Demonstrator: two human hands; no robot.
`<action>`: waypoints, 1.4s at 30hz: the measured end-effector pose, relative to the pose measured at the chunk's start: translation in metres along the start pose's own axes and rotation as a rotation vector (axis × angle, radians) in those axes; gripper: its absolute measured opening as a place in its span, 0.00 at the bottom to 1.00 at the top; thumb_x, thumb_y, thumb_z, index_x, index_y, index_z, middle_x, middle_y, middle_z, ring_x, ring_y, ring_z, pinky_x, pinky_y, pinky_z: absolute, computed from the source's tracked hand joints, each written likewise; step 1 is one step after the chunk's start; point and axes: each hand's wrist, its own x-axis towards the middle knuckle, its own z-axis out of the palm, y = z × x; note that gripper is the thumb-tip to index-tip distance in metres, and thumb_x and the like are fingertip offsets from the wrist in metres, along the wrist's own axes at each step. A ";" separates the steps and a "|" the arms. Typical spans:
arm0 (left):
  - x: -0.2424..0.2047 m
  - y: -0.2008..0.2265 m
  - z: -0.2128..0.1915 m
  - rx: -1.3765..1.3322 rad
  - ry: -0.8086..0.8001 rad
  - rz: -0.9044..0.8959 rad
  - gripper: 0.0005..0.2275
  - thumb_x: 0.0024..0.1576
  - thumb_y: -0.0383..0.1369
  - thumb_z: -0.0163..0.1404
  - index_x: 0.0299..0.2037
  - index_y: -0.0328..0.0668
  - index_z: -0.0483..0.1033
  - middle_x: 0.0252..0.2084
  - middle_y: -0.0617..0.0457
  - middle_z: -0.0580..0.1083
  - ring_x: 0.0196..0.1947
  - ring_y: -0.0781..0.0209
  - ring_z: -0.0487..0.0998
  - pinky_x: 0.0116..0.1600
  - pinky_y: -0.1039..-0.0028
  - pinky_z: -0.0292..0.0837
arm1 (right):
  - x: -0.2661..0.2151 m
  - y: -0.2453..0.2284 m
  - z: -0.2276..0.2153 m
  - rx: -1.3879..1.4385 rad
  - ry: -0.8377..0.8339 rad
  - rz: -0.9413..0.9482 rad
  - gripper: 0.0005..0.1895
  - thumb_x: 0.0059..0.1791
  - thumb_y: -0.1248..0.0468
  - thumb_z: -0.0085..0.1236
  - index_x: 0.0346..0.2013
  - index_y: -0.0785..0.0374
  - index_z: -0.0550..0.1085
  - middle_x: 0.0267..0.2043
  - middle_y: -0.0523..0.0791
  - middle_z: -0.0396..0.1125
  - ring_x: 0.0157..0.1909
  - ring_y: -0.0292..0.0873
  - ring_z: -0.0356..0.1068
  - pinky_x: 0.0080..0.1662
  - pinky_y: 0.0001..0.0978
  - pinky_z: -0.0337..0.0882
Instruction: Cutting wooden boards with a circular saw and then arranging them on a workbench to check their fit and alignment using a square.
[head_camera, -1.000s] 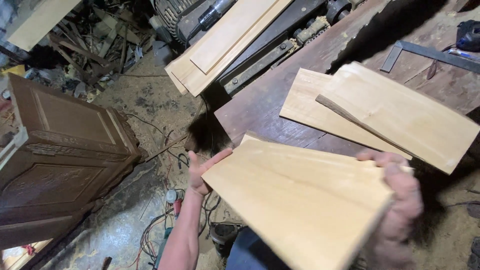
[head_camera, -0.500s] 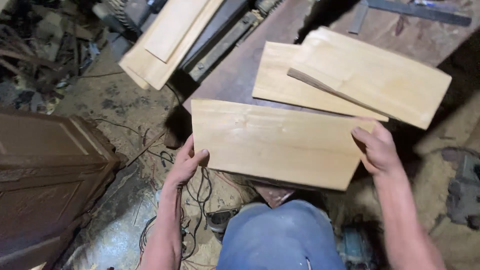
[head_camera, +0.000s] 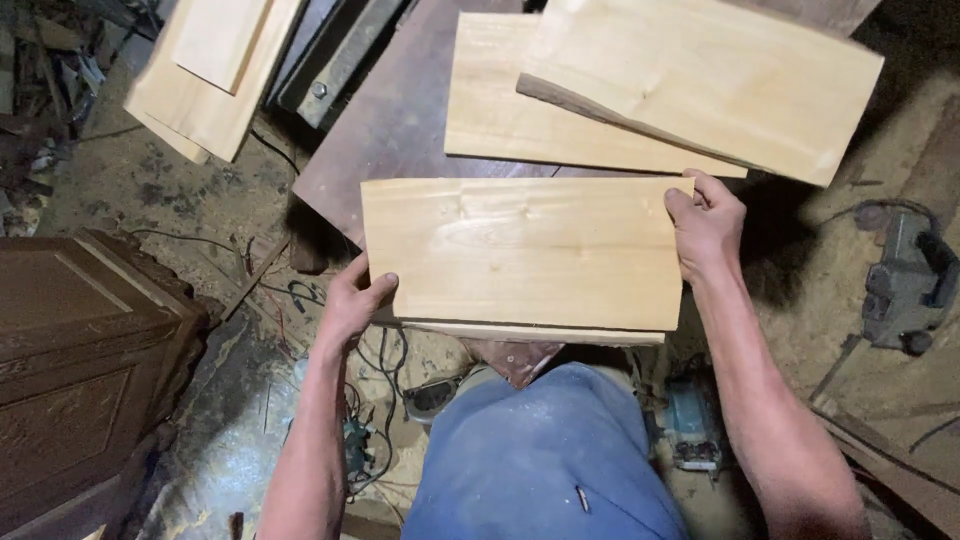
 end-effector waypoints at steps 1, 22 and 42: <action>-0.002 -0.001 -0.003 0.050 0.004 0.026 0.24 0.55 0.27 0.62 0.63 0.36 0.74 0.55 0.35 0.76 0.54 0.50 0.76 0.53 0.54 0.77 | -0.003 0.004 0.002 -0.028 0.011 0.003 0.22 0.46 0.68 0.64 0.55 0.66 0.76 0.33 0.44 0.69 0.34 0.38 0.73 0.37 0.33 0.76; -0.037 0.081 -0.002 0.524 -0.032 -0.097 0.24 0.55 0.37 0.54 0.64 0.50 0.73 0.65 0.47 0.72 0.64 0.47 0.74 0.67 0.45 0.65 | -0.054 -0.076 0.028 -0.313 -0.019 -0.058 0.06 0.49 0.70 0.51 0.27 0.58 0.69 0.25 0.33 0.41 0.29 0.31 0.40 0.32 0.27 0.40; 0.003 -0.005 -0.019 0.415 0.046 0.113 0.25 0.52 0.36 0.66 0.59 0.39 0.78 0.43 0.39 0.76 0.38 0.46 0.81 0.44 0.60 0.77 | -0.048 -0.042 0.012 -0.338 0.122 -0.201 0.19 0.42 0.67 0.65 0.48 0.67 0.80 0.39 0.46 0.63 0.40 0.36 0.65 0.50 0.27 0.70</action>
